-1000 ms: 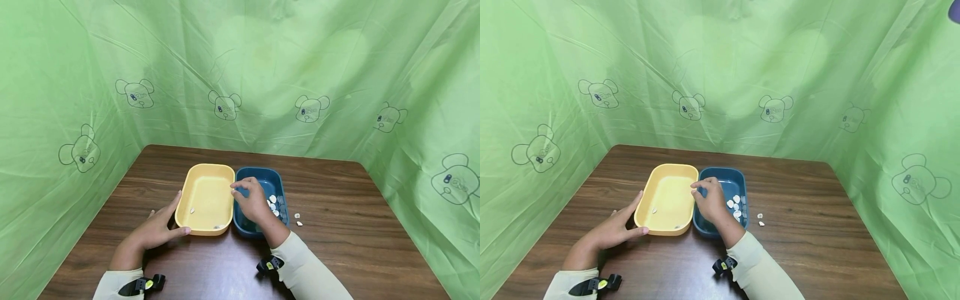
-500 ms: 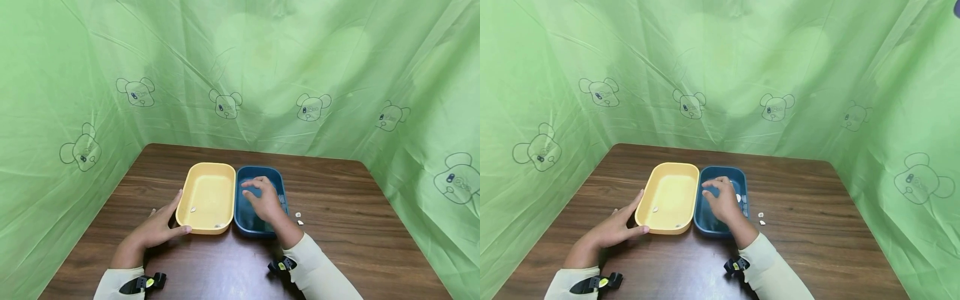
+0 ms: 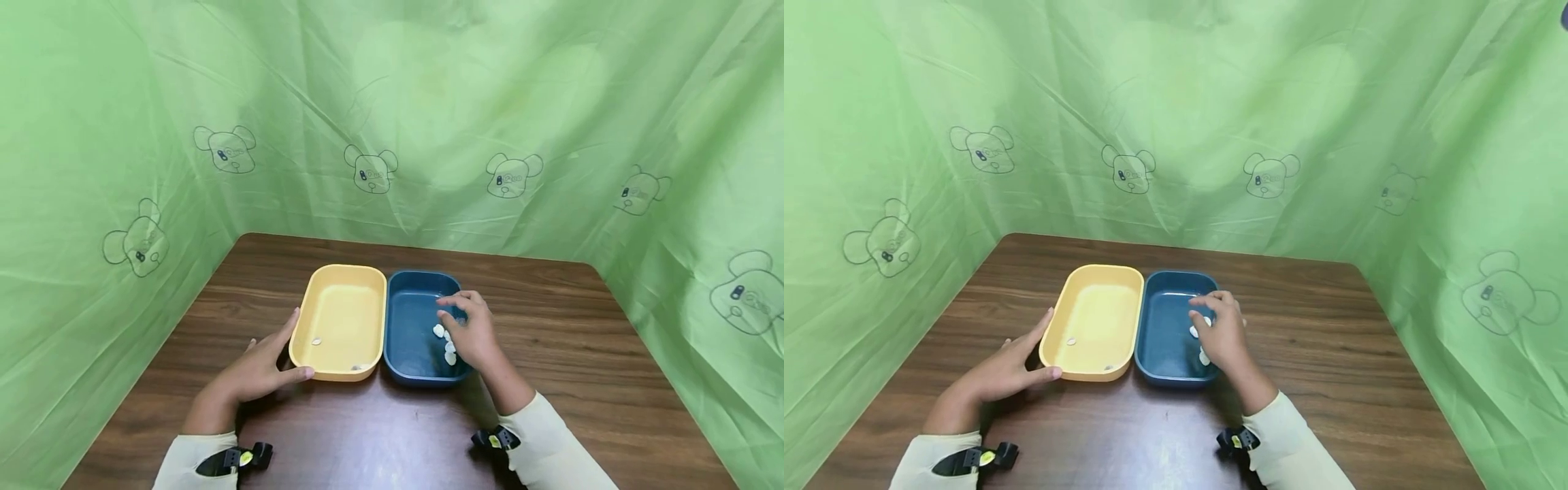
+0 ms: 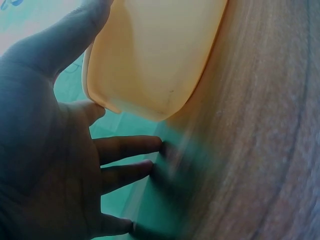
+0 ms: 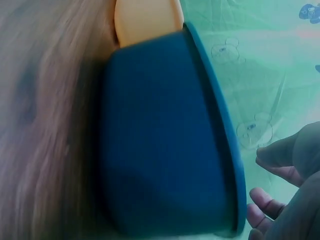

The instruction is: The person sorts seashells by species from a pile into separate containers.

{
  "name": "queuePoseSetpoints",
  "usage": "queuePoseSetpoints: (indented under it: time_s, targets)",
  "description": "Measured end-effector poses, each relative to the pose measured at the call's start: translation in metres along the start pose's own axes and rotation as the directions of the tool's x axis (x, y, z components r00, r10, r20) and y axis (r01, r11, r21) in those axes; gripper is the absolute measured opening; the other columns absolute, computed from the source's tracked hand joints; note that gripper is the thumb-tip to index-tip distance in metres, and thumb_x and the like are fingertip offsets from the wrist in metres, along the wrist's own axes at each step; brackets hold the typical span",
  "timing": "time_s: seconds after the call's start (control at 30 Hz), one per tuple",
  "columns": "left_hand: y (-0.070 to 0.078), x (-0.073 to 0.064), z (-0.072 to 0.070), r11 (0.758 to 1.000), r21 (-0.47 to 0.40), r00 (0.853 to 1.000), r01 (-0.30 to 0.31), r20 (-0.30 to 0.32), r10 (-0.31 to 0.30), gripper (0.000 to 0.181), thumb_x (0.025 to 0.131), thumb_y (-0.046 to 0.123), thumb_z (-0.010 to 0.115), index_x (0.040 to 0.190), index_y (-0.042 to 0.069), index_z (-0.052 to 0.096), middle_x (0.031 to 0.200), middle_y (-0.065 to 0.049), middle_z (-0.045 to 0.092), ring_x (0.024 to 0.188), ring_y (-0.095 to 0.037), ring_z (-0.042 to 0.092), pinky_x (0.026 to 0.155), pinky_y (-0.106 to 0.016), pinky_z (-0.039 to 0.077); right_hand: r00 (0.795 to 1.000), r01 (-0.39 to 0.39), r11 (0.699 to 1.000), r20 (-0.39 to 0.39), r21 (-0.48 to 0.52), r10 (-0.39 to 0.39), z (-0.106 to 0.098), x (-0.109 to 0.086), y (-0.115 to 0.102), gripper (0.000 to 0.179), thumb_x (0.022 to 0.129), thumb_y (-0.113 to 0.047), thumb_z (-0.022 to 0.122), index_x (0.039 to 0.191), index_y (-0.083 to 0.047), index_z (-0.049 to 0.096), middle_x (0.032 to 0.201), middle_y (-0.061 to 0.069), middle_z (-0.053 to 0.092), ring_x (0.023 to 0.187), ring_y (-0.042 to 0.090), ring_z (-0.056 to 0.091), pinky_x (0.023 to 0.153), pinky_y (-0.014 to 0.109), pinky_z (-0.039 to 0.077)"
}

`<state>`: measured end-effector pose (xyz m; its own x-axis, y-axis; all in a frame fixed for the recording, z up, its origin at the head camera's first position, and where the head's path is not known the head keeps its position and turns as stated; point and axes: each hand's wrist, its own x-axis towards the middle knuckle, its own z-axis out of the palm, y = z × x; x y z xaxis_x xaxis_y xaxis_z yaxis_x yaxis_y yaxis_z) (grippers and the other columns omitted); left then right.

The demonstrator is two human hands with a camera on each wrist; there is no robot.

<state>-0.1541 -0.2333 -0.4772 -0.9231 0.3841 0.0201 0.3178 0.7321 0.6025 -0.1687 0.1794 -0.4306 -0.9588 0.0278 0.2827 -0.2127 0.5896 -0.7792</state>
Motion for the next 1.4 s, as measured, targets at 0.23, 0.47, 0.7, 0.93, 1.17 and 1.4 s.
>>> queuePoseSetpoints:
  time_s: [0.23,0.47,0.7,0.93,1.17,1.4]
  targets:
    - [0.001,0.002,0.002,1.0,-0.009,1.0,0.006,0.007,-0.006,0.119,0.094,0.059,0.078,0.178,0.021,0.004,0.178,-0.02,0.032,0.155,-0.061,0.04,0.114,-0.096,0.012,0.995,-0.008,1.0,-0.096,-0.001,0.008,-0.021,-0.012,0.021,0.017,0.096,0.002,0.079,0.113,0.001,0.082,0.124,0.024,0.067,0.123,0.041,0.062,0.108,0.058,0.046]
    - [-0.001,0.001,0.002,1.0,-0.02,1.0,0.005,0.002,-0.005,0.119,0.094,0.057,0.079,0.178,0.021,0.003,0.178,-0.02,0.032,0.155,-0.061,0.039,0.114,-0.096,0.011,0.991,-0.004,1.0,-0.132,-0.012,0.002,-0.038,-0.02,0.039,0.017,0.096,0.005,0.077,0.113,0.005,0.08,0.121,0.023,0.069,0.113,0.033,0.063,0.097,0.027,0.048]
    - [0.0,0.003,0.0,1.0,-0.016,1.0,-0.006,0.003,0.006,0.119,0.094,0.056,0.08,0.178,0.019,0.005,0.177,-0.022,0.034,0.154,-0.063,0.04,0.114,-0.096,0.012,0.991,0.014,1.0,-0.13,0.003,-0.013,-0.056,-0.019,0.054,0.019,0.098,0.004,0.075,0.116,0.005,0.08,0.117,0.023,0.073,0.104,0.021,0.06,0.09,0.013,0.044]
    - [-0.001,0.003,0.003,1.0,-0.015,1.0,-0.011,0.002,0.011,0.12,0.094,0.056,0.081,0.178,0.02,0.003,0.178,-0.022,0.031,0.155,-0.061,0.04,0.112,-0.097,0.013,0.999,-0.043,0.999,-0.006,0.011,0.043,-0.07,-0.02,0.077,0.021,0.104,-0.005,0.072,0.123,0.002,0.078,0.117,0.02,0.073,0.1,0.002,0.061,0.083,0.018,0.052]
    - [0.001,0.002,0.0,1.0,-0.007,1.0,-0.019,-0.003,0.019,0.12,0.093,0.053,0.082,0.178,0.018,0.004,0.178,-0.023,0.031,0.154,-0.062,0.041,0.111,-0.097,0.015,0.994,-0.092,0.994,0.072,0.053,0.088,-0.071,-0.021,0.102,0.025,0.104,-0.003,0.071,0.127,0.007,0.074,0.123,0.026,0.074,0.103,0.002,0.065,0.091,0.012,0.052]
    - [0.003,0.003,-0.001,1.0,-0.012,1.0,-0.017,0.005,0.017,0.12,0.093,0.053,0.082,0.178,0.018,0.004,0.178,-0.024,0.031,0.154,-0.062,0.04,0.112,-0.097,0.014,0.987,-0.096,0.981,0.143,0.169,0.072,-0.071,-0.023,0.121,0.027,0.1,0.002,0.075,0.125,0.012,0.073,0.111,0.022,0.073,0.095,0.006,0.067,0.078,0.017,0.055]
